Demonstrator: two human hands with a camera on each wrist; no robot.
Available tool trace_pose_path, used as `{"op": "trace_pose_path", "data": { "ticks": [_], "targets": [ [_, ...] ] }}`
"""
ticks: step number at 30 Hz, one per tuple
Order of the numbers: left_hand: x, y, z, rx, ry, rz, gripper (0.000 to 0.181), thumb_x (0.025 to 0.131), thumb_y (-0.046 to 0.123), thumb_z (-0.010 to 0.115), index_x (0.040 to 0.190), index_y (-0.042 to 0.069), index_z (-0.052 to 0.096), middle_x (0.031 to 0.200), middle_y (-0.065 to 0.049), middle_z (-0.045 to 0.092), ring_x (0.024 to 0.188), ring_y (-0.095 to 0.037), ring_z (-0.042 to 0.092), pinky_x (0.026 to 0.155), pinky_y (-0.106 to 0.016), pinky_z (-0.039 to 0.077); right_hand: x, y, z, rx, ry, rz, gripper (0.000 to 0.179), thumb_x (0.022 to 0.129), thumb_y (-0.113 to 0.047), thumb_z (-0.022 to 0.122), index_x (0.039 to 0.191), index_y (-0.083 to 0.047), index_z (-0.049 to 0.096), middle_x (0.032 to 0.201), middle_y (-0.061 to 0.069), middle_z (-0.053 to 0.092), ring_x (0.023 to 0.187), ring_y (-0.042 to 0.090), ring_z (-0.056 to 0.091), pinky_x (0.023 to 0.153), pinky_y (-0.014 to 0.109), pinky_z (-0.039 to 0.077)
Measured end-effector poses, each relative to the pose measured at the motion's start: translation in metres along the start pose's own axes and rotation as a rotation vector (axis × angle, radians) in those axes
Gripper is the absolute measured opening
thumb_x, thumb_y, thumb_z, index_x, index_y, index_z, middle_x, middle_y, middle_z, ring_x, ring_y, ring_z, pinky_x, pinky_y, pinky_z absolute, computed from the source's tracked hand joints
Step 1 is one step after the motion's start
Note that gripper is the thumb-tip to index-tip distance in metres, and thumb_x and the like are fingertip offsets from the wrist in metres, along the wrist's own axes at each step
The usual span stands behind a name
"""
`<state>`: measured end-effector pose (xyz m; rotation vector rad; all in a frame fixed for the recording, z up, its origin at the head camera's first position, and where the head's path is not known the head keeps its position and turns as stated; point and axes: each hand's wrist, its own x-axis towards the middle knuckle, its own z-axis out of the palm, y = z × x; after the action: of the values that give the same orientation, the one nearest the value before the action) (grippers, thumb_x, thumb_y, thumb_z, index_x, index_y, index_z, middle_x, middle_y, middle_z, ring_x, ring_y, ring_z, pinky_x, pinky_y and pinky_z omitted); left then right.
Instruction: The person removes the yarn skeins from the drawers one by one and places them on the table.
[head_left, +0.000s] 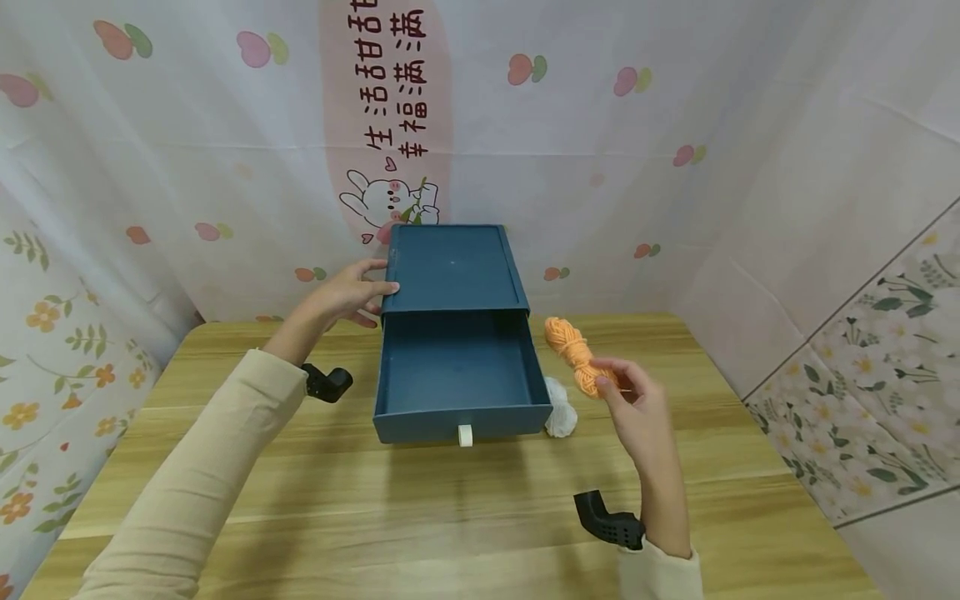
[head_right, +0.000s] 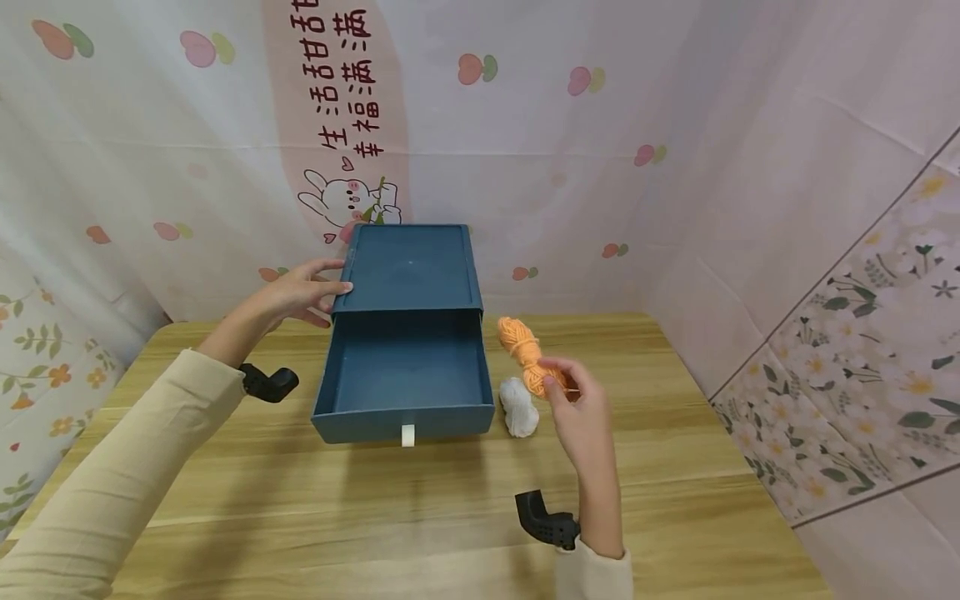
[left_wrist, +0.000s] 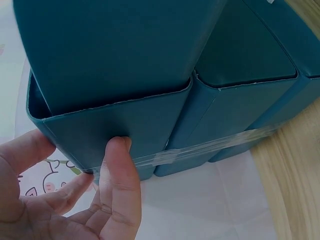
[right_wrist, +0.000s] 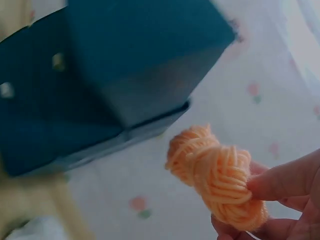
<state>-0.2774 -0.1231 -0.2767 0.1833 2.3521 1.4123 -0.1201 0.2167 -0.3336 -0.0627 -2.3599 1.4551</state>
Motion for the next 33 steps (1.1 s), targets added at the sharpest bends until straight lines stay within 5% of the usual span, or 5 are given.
{"op": "trace_pose_path", "data": {
  "ticks": [12, 33],
  "targets": [
    [0.001, -0.003, -0.003, -0.016, -0.015, 0.006, 0.069, 0.098, 0.026, 0.047, 0.151, 0.014, 0.005, 0.149, -0.024, 0.022, 0.119, -0.042, 0.047, 0.093, -0.050, 0.047, 0.009, 0.082, 0.006, 0.060, -0.029, 0.332, 0.026, 0.094, -0.004, 0.051, 0.119, 0.001, 0.056, 0.110, 0.005, 0.055, 0.088, 0.003, 0.048, 0.074, 0.015, 0.045],
    [0.001, -0.002, -0.002, -0.004, 0.001, -0.005, 0.069, 0.097, 0.027, 0.049, 0.151, 0.014, 0.008, 0.147, -0.024, 0.026, 0.115, -0.040, 0.051, 0.090, -0.047, 0.050, 0.012, 0.134, 0.029, -0.024, 0.012, 0.391, 0.025, 0.093, -0.002, 0.049, 0.117, 0.002, 0.056, 0.115, 0.020, 0.055, 0.086, 0.007, 0.048, 0.067, 0.015, 0.043]
  ]
}}
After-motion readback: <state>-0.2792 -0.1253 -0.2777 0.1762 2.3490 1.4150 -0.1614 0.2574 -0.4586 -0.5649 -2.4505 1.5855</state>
